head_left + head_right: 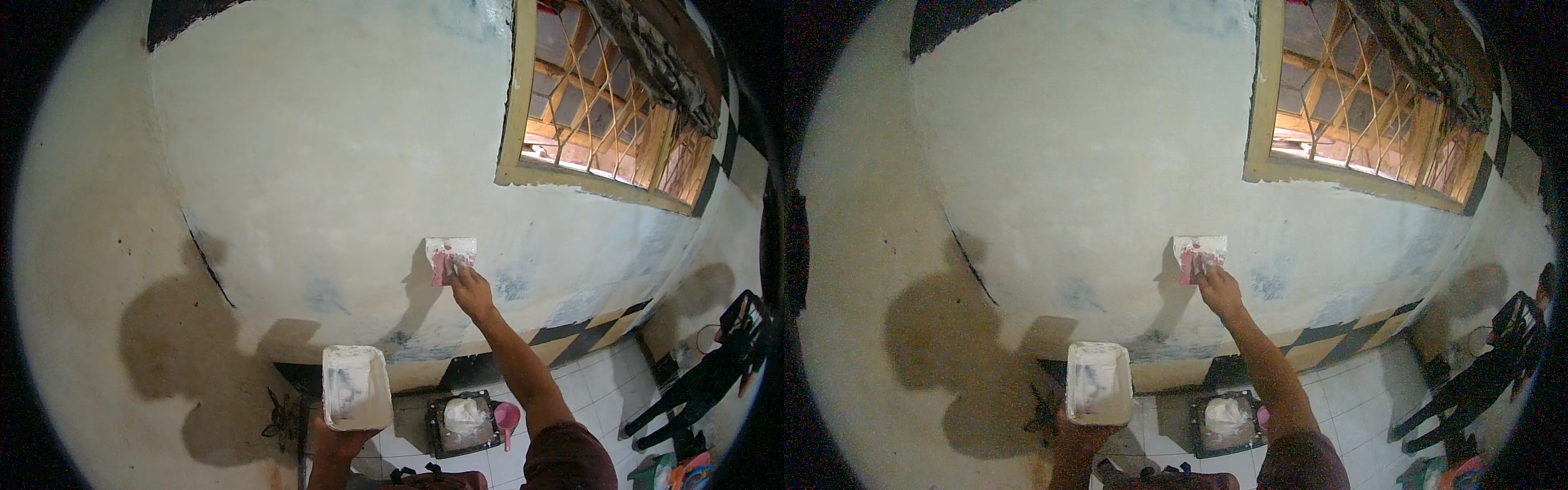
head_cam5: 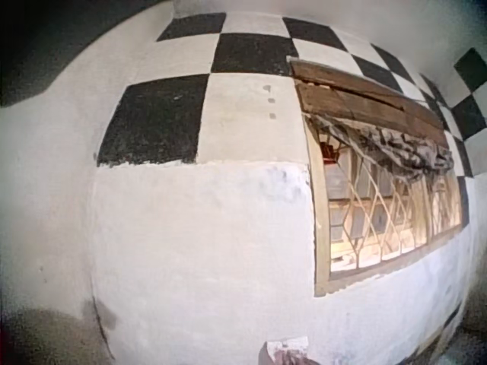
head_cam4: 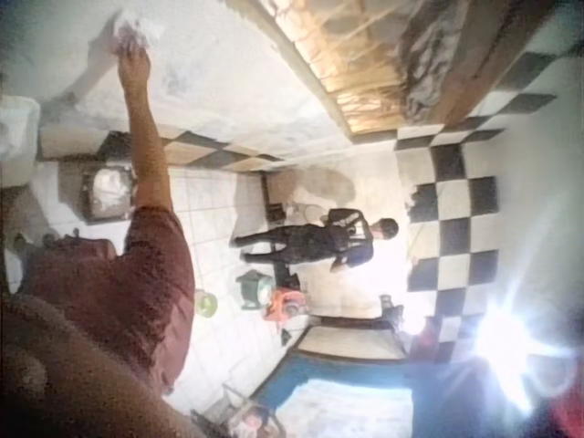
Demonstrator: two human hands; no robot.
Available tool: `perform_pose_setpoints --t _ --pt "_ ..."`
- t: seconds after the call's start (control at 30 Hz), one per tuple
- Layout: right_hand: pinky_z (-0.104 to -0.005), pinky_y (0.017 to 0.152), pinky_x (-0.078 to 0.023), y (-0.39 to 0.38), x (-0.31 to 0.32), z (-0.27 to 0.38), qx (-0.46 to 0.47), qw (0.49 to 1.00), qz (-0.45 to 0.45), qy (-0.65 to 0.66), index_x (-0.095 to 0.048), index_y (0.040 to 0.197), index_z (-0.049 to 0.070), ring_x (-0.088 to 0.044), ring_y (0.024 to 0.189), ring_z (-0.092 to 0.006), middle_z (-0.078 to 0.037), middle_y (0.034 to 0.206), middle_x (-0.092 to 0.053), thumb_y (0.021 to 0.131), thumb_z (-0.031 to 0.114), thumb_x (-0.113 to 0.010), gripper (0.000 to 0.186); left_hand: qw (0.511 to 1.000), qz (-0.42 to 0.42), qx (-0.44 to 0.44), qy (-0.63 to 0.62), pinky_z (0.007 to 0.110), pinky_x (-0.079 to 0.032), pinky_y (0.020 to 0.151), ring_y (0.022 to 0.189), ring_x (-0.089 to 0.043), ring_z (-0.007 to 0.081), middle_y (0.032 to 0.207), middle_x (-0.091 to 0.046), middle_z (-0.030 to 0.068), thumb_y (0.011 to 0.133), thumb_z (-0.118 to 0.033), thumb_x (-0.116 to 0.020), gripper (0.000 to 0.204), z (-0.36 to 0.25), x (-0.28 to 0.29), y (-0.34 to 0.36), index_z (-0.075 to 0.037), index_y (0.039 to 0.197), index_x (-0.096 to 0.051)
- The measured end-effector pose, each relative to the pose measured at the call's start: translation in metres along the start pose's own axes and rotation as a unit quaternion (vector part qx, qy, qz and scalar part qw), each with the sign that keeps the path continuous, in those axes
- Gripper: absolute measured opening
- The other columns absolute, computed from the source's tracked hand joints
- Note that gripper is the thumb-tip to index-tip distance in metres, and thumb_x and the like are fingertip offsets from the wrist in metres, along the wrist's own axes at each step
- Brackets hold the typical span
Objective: The person applies plaster to a wall using a putty knife, repeatedly scooping material from a container and spreading it over a damaged area until it is covered.
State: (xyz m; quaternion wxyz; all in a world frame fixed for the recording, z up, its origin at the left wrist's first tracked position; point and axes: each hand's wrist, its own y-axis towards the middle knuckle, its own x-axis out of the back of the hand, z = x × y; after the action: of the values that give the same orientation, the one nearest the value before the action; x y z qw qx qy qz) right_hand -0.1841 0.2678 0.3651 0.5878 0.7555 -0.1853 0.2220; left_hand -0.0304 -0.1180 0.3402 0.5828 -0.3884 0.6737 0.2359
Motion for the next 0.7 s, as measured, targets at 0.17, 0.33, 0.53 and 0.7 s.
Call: perform_pose_setpoints --t 0.17,0.33,0.53,0.7 --pt "-0.0286 0.052 -0.047 0.022 0.065 0.035 -0.408 0.774 -0.079 0.479 -0.062 0.097 0.002 -0.059 0.064 -0.0149 -0.007 0.091 -0.063 0.081 0.004 -0.063 0.016 1.000 0.023 0.018 -0.007 0.064 -0.042 0.091 0.119 -0.049 0.0401 0.136 -0.045 0.0140 0.089 -0.058 -0.033 0.064 0.008 0.001 0.009 -0.017 0.138 -0.040" --pt "-0.0234 0.054 -0.044 0.021 0.130 0.072 -0.496 0.456 -0.069 0.736 -0.062 0.101 0.002 -0.060 0.070 -0.0118 -0.005 0.088 -0.066 0.085 0.002 -0.061 0.016 0.973 0.010 -0.032 0.230 0.066 -0.039 0.092 0.121 -0.048 0.0387 0.137 -0.045 0.0126 0.090 -0.056 -0.031 0.062 0.017 -0.028 -0.001 -0.018 0.138 -0.040" --pt "-0.0190 0.048 -0.043 0.019 0.173 0.111 -0.544 0.394 -0.042 0.739 -0.062 0.098 0.003 -0.057 0.064 -0.0078 -0.002 0.085 -0.064 0.085 0.000 -0.059 0.013 0.994 -0.042 0.021 0.099 0.065 -0.040 0.090 0.120 -0.049 0.0372 0.136 -0.047 0.0115 0.090 -0.054 -0.033 0.059 0.016 -0.034 -0.002 -0.018 0.135 -0.045" --pt "-0.0184 0.048 -0.045 0.007 0.181 0.128 -0.552 0.378 -0.024 0.743 -0.062 0.100 0.002 -0.061 0.069 -0.0088 -0.003 0.089 -0.065 0.085 0.000 -0.059 0.015 0.995 0.012 0.062 0.075 0.064 -0.043 0.087 0.118 -0.051 0.0359 0.132 -0.051 0.0105 0.089 -0.055 -0.036 0.058 0.015 -0.025 0.002 -0.018 0.132 -0.048"
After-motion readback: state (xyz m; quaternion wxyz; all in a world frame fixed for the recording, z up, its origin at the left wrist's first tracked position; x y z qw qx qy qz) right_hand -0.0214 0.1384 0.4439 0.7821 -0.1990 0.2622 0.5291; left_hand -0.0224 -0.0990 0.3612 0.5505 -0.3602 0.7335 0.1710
